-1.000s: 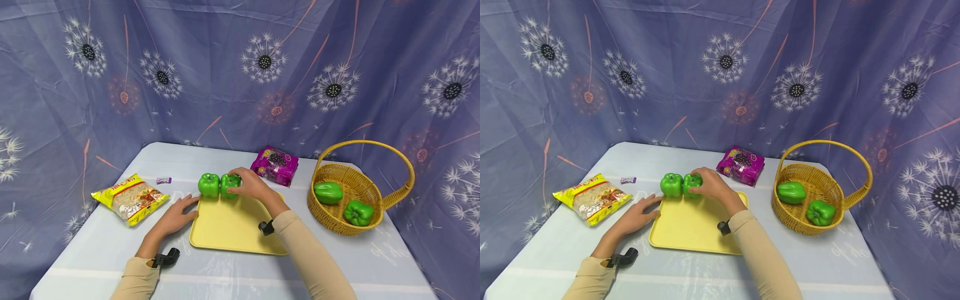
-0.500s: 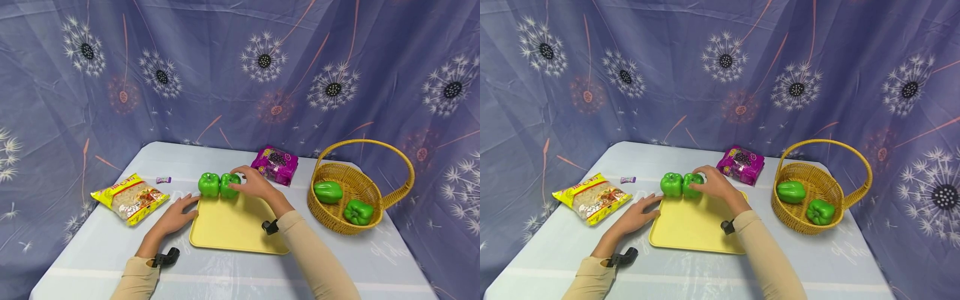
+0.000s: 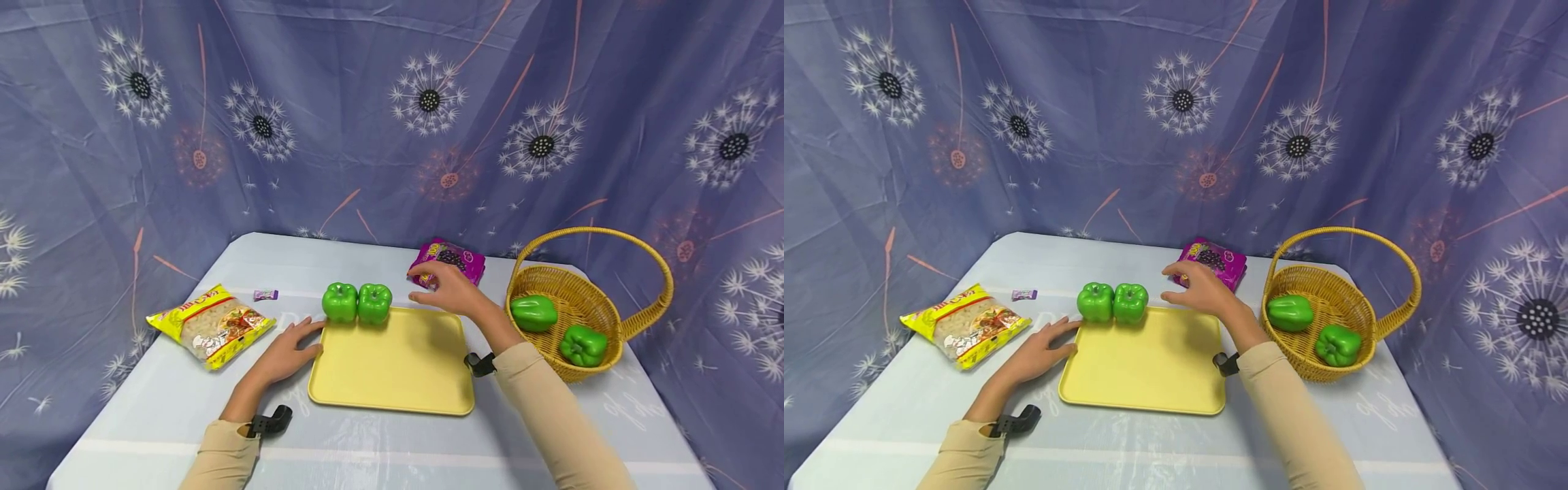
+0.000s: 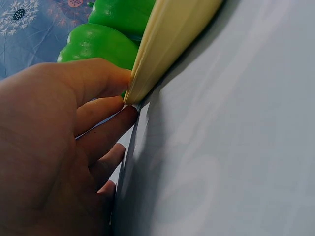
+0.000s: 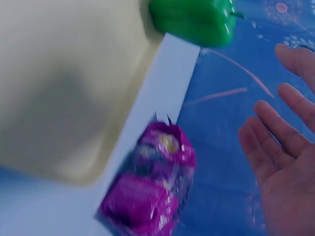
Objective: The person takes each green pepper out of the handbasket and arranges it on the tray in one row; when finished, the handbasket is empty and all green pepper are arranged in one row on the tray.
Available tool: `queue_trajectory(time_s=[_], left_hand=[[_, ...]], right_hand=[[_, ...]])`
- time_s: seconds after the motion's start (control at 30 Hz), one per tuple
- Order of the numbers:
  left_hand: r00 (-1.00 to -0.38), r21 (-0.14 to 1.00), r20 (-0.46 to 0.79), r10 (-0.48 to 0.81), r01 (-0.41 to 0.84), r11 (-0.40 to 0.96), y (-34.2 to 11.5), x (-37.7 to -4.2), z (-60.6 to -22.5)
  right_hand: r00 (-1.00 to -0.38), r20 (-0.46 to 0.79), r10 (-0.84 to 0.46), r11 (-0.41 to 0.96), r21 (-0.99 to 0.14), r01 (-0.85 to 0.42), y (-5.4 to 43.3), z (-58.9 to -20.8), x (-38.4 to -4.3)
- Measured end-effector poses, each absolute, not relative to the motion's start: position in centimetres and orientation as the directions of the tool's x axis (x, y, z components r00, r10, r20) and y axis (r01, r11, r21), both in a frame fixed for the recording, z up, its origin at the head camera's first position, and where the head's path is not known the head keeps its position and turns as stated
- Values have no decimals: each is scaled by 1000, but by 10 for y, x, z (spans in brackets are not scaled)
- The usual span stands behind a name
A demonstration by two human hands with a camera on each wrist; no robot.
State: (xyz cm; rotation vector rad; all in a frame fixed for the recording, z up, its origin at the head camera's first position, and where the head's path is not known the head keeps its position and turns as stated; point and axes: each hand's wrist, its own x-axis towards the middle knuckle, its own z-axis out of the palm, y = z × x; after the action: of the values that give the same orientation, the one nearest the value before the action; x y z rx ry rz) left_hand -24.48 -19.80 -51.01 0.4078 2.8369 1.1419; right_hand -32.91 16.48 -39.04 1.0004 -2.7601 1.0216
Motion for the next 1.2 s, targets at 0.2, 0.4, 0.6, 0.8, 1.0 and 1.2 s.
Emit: queue_trajectory(time_s=[0.2, 0.4, 0.6, 0.8, 1.0, 1.2], left_hand=[[-965, 694, 37, 261, 212, 688, -199, -245, -510], [-964, 690, 44, 263, 219, 689, -199, -245, -510], [-965, 697, 38, 259, 212, 685, -198, -246, -512], [-968, 697, 29, 250, 199, 689, -199, -245, -512], [-968, 707, 28, 248, 194, 680, -199, -245, -513], [-968, 702, 35, 249, 200, 683, -198, -243, -513]], right_hand=[[-825, 216, -522, 632, -552, -544, 194, -383, -324], [-857, 164, -488, 682, -540, -492, 218, -376, -318], [-866, 143, -479, 697, -538, -474, 244, -370, -310], [-855, 158, -493, 680, -544, -492, 271, -370, -310], [-876, 112, -469, 705, -551, -448, 296, -365, -303], [-900, 95, -425, 745, -529, -407, 324, -364, -301]])
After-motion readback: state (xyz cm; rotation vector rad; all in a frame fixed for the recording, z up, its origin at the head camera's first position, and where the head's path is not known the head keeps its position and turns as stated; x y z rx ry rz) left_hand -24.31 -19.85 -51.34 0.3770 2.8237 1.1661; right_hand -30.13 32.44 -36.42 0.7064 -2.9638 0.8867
